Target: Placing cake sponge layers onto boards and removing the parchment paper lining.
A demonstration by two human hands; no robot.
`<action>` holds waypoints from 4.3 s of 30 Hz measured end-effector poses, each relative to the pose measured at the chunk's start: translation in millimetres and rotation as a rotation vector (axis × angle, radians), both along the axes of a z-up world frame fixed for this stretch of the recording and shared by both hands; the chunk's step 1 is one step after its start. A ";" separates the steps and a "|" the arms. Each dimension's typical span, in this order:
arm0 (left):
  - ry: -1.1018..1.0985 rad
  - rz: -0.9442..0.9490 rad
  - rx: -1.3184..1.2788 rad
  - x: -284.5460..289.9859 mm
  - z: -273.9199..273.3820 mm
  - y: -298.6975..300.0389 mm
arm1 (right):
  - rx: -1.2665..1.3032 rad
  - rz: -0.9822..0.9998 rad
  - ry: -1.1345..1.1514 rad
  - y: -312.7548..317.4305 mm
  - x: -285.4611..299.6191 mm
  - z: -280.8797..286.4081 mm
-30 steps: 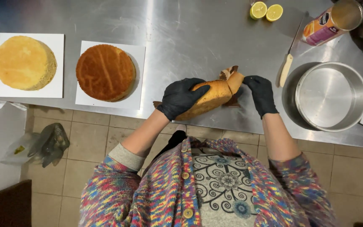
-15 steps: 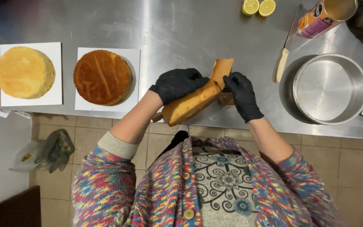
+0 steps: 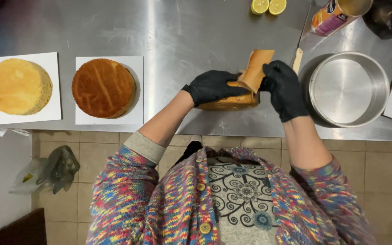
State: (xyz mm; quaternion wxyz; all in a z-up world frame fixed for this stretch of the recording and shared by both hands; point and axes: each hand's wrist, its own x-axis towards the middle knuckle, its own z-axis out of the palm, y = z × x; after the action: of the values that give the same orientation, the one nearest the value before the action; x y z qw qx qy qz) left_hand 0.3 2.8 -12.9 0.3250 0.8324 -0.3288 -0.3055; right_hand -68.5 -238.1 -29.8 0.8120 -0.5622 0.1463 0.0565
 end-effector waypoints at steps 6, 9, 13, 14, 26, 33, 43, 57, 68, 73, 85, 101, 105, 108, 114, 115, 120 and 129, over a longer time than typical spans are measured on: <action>-0.067 -0.002 -0.136 4.5 -22.7 35.4 | -0.020 -0.287 -0.020 -101.9 23.6 -67.5; 0.012 0.055 -0.193 2.0 -18.5 46.3 | -0.184 -0.212 -0.149 -83.9 0.8 -76.3; 0.042 0.152 -0.208 2.6 -7.7 44.1 | -0.677 0.030 -0.441 -16.5 -46.7 -82.3; 0.030 0.160 -0.209 5.9 -6.5 40.8 | -0.675 0.035 -0.455 1.4 -41.5 -56.7; -0.226 0.028 -0.078 -12.6 -19.1 14.9 | -1.305 0.035 -0.909 35.2 -30.6 -0.2; -0.253 0.028 -0.010 -22.1 -24.5 12.1 | -1.291 0.035 -0.760 45.9 -17.1 14.9; -0.364 0.123 -0.202 -27.0 -32.8 10.7 | -0.880 -0.074 -0.442 10.9 12.6 -52.7; 0.142 0.377 -0.593 -8.6 -39.1 111.6 | 0.346 0.099 0.140 -24.8 -1.2 -139.5; -0.432 0.358 0.121 -25.4 15.8 67.8 | -0.679 0.301 -0.361 38.7 7.5 -70.9; -0.487 0.269 0.136 -22.4 12.0 86.5 | -0.019 0.076 0.095 26.5 25.8 -104.4; -0.621 0.547 0.255 -35.7 17.3 91.5 | -0.481 0.300 -0.374 73.9 -15.5 -91.5; -0.425 0.624 0.226 -48.3 16.3 78.7 | -0.955 0.083 -0.732 95.0 -22.1 -77.3; -0.399 0.655 0.205 -43.7 20.0 86.6 | -0.914 0.061 -0.543 85.0 -28.5 -75.4; -0.341 0.645 0.228 -45.8 21.1 88.8 | -0.820 0.147 -0.420 78.5 -37.1 -81.8; -0.359 0.620 0.219 -43.8 21.8 91.8 | -0.664 0.247 -0.431 68.5 -30.1 -72.4; -0.360 0.610 0.222 -44.4 21.3 91.5 | -0.827 0.255 -0.553 68.7 -29.3 -61.1; -0.346 0.616 0.227 -43.5 24.6 91.3 | -0.971 0.223 -0.544 63.8 -26.9 -73.1; -0.345 0.603 0.223 -44.0 22.2 95.8 | -0.795 0.262 -0.683 74.5 -31.8 -60.1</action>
State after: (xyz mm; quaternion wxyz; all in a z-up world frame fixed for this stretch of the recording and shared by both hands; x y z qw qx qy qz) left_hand -43.7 98.6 9.3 0.2473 0.9616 -0.0831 -0.0852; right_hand -100.3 -163.5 -89.9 0.5239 -0.8262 -0.1874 -0.0885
